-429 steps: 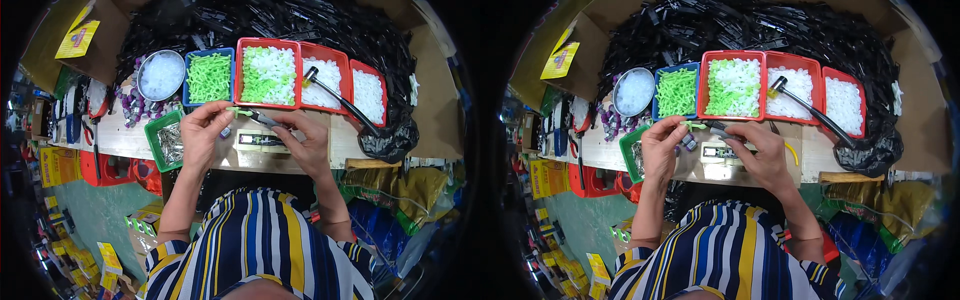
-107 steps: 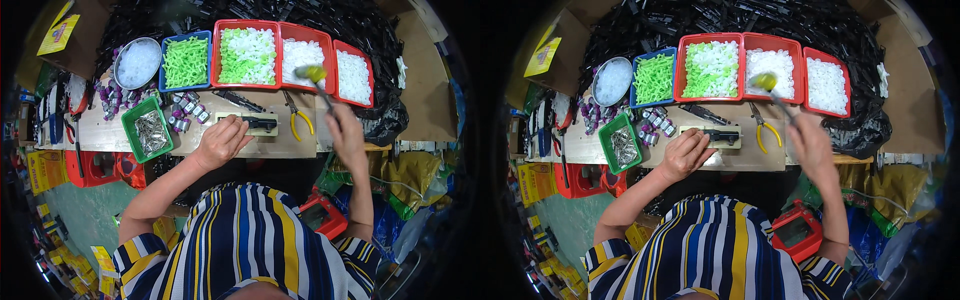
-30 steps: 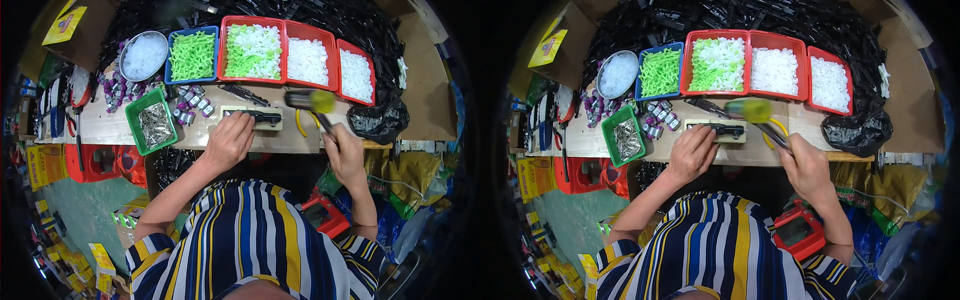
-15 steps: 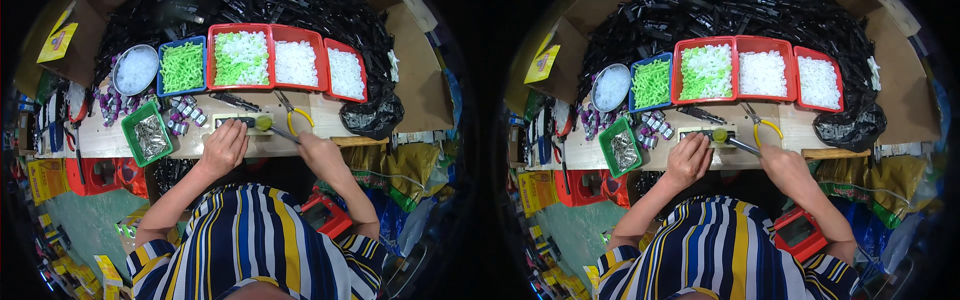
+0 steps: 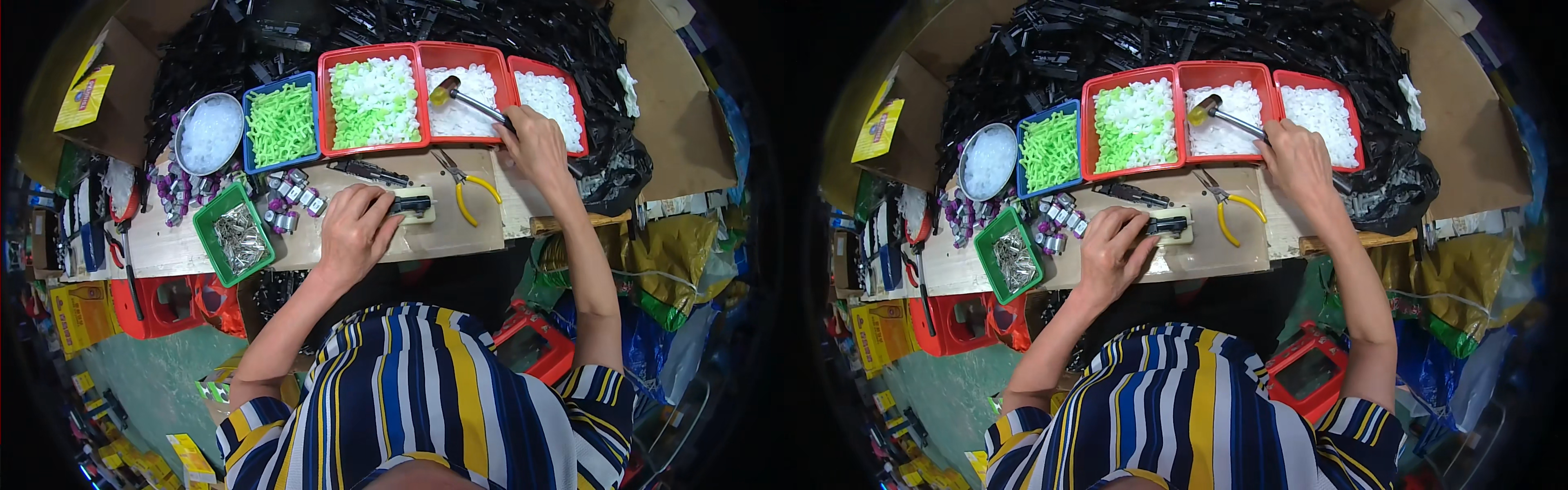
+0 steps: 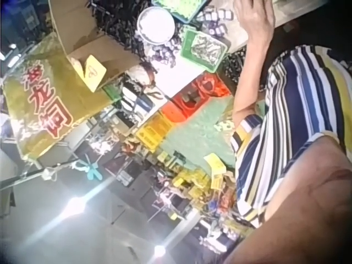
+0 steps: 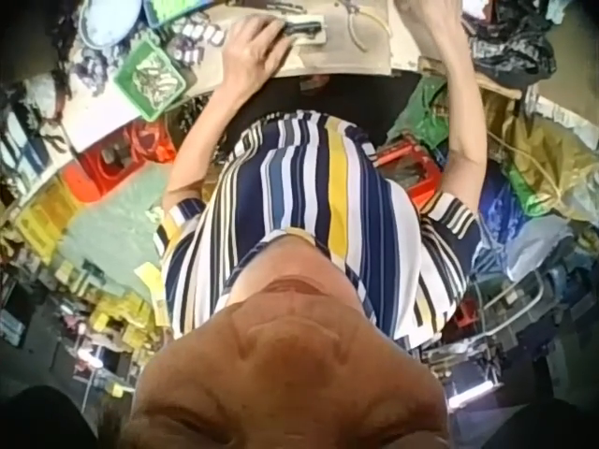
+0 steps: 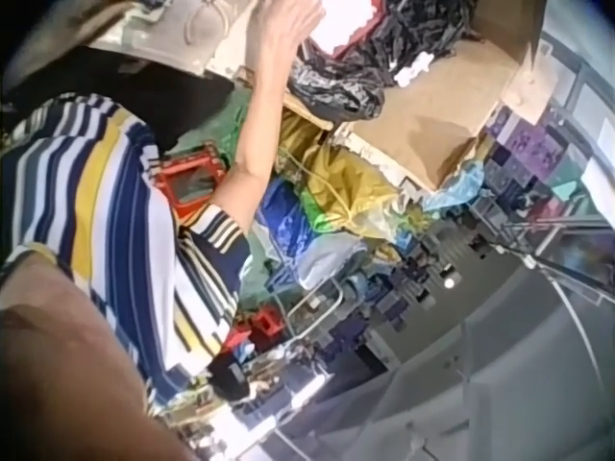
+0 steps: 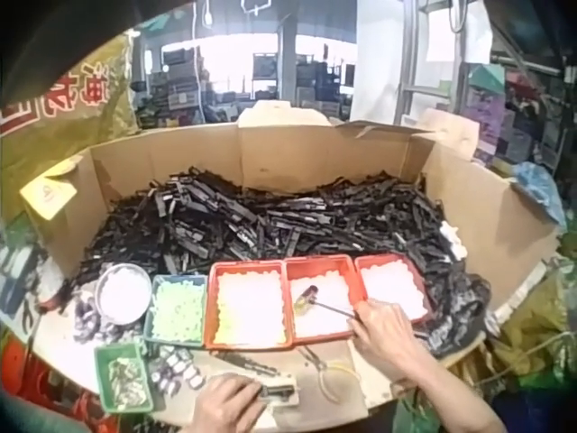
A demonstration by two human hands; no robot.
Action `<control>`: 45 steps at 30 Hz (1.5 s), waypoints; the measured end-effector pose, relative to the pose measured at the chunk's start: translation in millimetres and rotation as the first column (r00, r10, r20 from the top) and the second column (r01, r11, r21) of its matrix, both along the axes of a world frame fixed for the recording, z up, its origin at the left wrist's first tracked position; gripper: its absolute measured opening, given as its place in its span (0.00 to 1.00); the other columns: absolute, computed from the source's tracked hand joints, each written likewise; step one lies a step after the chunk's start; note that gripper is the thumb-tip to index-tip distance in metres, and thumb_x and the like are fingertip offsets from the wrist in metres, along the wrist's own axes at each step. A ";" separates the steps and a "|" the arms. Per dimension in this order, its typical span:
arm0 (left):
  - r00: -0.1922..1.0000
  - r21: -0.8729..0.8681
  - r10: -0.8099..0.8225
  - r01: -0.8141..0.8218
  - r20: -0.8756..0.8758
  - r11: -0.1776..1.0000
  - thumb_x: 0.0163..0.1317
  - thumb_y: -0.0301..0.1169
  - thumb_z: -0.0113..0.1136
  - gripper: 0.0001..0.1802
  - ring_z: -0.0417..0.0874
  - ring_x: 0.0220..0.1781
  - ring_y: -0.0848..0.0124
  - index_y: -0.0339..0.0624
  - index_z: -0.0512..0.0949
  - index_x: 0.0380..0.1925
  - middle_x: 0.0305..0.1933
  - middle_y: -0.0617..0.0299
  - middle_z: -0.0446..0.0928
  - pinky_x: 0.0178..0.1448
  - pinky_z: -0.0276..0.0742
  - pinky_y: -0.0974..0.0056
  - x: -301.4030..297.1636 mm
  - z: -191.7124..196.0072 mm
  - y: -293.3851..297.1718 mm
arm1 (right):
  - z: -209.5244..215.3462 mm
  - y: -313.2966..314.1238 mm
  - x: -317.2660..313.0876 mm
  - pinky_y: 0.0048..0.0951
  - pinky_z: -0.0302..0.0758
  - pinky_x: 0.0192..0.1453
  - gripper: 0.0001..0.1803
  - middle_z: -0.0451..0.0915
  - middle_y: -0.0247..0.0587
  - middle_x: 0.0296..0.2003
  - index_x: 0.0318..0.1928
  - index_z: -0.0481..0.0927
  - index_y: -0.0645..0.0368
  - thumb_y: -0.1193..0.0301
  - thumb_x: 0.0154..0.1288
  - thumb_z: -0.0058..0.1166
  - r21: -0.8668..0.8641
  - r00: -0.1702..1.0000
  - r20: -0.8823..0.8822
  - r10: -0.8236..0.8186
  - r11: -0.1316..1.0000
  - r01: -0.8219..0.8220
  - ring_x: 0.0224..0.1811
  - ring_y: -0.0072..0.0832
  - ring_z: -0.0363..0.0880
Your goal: Assemble small plastic components by inserting colored parts into a black housing unit.
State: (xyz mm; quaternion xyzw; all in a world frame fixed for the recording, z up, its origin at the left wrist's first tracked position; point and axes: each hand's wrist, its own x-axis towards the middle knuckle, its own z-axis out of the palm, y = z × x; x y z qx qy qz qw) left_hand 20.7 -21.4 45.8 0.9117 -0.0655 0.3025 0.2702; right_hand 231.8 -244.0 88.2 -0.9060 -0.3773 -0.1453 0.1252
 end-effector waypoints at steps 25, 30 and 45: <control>0.934 -0.996 -0.350 -0.080 -0.066 -0.026 0.75 0.35 0.51 0.21 0.79 0.33 0.75 0.32 0.73 0.61 0.37 0.62 0.79 0.39 0.75 0.71 9.7 18.6 -2.8 | -45.9 -0.6 -97.9 0.44 0.72 0.48 0.08 0.73 0.49 0.37 0.32 0.74 0.67 0.83 0.47 0.52 0.204 0.925 -0.367 0.101 0.979 -0.025 0.43 0.48 0.73; 0.916 -0.898 -0.367 0.014 -0.165 0.439 0.71 0.30 0.57 0.21 0.81 0.35 0.72 0.29 0.74 0.59 0.35 0.56 0.80 0.41 0.78 0.69 -4.9 28.1 -8.4 | -9.1 1.7 -114.0 0.41 0.68 0.56 0.14 0.77 0.51 0.48 0.37 0.77 0.67 0.86 0.45 0.51 0.440 0.907 -0.290 0.305 0.884 -0.156 0.50 0.47 0.76; 0.925 -0.625 -0.347 0.179 -0.156 0.760 0.62 0.29 0.66 0.16 0.85 0.36 0.57 0.31 0.77 0.47 0.38 0.48 0.81 0.41 0.78 0.62 -8.6 37.5 -8.5 | 14.3 2.1 -125.5 0.70 0.52 0.68 0.18 0.71 0.45 0.62 0.41 0.75 0.60 0.86 0.47 0.54 0.141 0.928 -0.210 0.308 0.949 -0.283 0.69 0.47 0.69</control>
